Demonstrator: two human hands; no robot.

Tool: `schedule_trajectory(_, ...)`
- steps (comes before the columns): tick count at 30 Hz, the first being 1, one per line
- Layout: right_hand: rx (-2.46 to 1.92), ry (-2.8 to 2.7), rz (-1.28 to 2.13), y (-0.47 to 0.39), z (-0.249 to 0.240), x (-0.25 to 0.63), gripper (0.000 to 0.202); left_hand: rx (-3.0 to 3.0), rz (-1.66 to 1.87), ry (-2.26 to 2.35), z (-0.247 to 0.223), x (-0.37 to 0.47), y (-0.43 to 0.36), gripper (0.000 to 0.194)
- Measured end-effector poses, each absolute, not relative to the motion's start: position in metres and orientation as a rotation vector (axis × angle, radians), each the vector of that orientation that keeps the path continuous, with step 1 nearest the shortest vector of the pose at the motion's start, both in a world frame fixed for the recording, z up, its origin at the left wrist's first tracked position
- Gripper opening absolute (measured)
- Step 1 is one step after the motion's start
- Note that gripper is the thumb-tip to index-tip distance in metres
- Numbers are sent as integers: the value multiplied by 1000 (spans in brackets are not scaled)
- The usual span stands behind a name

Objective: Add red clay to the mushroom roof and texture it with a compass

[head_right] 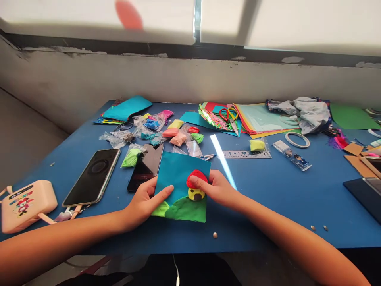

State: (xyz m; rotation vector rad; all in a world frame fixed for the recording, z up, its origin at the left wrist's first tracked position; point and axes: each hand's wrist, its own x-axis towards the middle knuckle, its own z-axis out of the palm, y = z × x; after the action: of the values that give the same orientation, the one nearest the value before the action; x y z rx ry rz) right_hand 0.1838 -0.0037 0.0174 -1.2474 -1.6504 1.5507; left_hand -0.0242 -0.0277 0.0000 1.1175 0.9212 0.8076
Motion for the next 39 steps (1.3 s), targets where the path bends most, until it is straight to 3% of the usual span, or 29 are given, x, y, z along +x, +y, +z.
schedule_trajectory(4,-1392,-1589,1372,2,18,182,64,1298,859,969,-3,-27,-25,40)
schedule_trajectory(11,-1563,-1406,546,27,19,202,70,1801,820,919,-10,-31,-21,38)
schedule_trajectory(14,-1439,-1515,71,36,20,206,61,2226,903,645,-21,-30,-26,38)
schedule_trajectory(18,-1056,-1853,-532,52,22,202,20,2762,1177,380,-38,-26,-32,41)
schedule_trajectory(20,-841,-2099,-706,67,25,196,29,2823,1195,379,-45,-25,-33,41)
schedule_trajectory(23,-732,-2313,-772,100,33,178,42,2867,1091,404,-49,-26,-32,38)
schedule_trajectory(28,-1154,-2535,-624,169,38,122,42,2913,978,362,-45,-27,-31,36)
schedule_trajectory(33,-1290,-2619,-544,210,19,79,25,2987,442,313,-32,-28,-31,41)
schedule_trajectory(39,-1219,-2697,-487,206,10,92,34,2993,17,129,-20,-29,-31,43)
